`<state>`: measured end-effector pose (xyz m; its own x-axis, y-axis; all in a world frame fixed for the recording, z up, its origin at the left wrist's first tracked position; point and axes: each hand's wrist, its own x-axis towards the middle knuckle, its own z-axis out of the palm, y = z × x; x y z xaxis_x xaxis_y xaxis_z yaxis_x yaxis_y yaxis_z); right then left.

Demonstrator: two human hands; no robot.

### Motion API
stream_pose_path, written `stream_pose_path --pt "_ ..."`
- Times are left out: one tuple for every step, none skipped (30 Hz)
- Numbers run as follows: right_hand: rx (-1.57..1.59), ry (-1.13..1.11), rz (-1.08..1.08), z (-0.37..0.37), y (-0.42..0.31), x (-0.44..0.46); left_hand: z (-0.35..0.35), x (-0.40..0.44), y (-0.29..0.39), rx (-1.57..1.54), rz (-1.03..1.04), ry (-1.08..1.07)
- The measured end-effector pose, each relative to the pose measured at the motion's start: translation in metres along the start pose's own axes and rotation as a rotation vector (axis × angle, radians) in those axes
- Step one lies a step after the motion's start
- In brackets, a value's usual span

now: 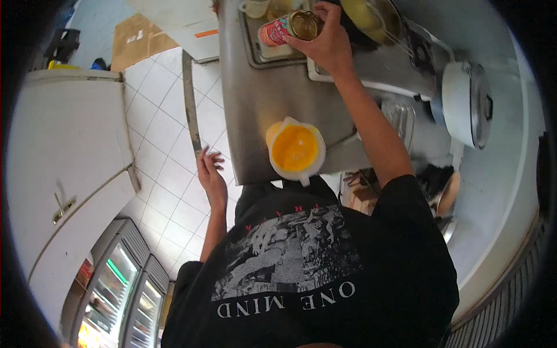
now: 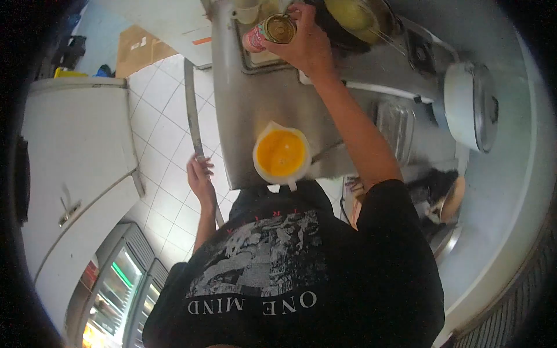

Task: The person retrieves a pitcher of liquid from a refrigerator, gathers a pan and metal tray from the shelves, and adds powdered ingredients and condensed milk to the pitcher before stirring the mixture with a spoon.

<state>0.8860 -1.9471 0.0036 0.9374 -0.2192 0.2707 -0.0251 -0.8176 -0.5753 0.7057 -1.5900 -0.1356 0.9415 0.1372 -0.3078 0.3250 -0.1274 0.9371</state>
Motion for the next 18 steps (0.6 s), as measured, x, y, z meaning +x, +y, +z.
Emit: stream_pose_path --pt "-0.002 0.011 -0.015 -0.014 0.006 -0.017 0.004 0.005 0.007 -0.023 0.036 -0.004" --pt "-0.003 0.018 -0.017 -0.028 0.015 -0.04 0.002 0.004 0.011 -0.037 0.065 -0.015" --pt "-0.005 0.037 -0.029 -0.042 0.025 -0.062 0.003 0.003 0.015 -0.079 0.073 -0.032" --pt "-0.047 0.015 0.009 -0.057 0.031 -0.083 0.006 0.004 0.018 -0.129 0.089 -0.041" --pt "-0.084 -0.011 0.046 -0.071 0.036 -0.109 0.008 0.001 0.019 -0.151 0.116 -0.065" --pt "-0.116 -0.037 0.075 -0.082 0.043 -0.133 0.009 -0.004 0.02 -0.145 0.126 -0.082" --pt "-0.207 -0.073 0.121 -0.09 0.053 -0.156 0.009 -0.01 0.022 -0.137 0.137 -0.092" --pt "-0.23 -0.126 0.164 -0.096 0.063 -0.179 0.01 -0.018 0.025 -0.126 0.148 -0.097" --pt "-0.248 -0.181 0.204 -0.1 0.073 -0.2 0.011 -0.027 0.029 -0.118 0.159 -0.097" --pt "-0.264 -0.235 0.238 -0.101 0.083 -0.217 0.012 -0.036 0.032 -0.122 0.179 -0.088" --pt "-0.266 -0.272 0.242 -0.099 0.093 -0.236 0.012 -0.046 0.035 -0.123 0.198 -0.08" --pt "-0.269 -0.305 0.244 -0.098 0.104 -0.252 0.016 -0.054 0.038 -0.125 0.222 -0.074" --pt "-0.273 -0.336 0.243 -0.097 0.114 -0.264 0.02 -0.061 0.041 -0.126 0.244 -0.06" --pt "-0.271 -0.349 0.222 -0.095 0.122 -0.275 0.022 -0.07 0.044 -0.125 0.264 -0.045" --pt "-0.27 -0.364 0.199 -0.093 0.128 -0.283 0.026 -0.079 0.048 -0.124 0.283 -0.027" --pt "-0.266 -0.382 0.176 -0.091 0.134 -0.29 0.033 -0.088 0.051 -0.127 0.317 -0.017" --pt "-0.246 -0.389 0.165 -0.089 0.139 -0.295 0.041 -0.096 0.054 -0.127 0.353 -0.007" --pt "-0.226 -0.394 0.155 -0.087 0.143 -0.299 0.049 -0.104 0.059 -0.126 0.39 0.001"
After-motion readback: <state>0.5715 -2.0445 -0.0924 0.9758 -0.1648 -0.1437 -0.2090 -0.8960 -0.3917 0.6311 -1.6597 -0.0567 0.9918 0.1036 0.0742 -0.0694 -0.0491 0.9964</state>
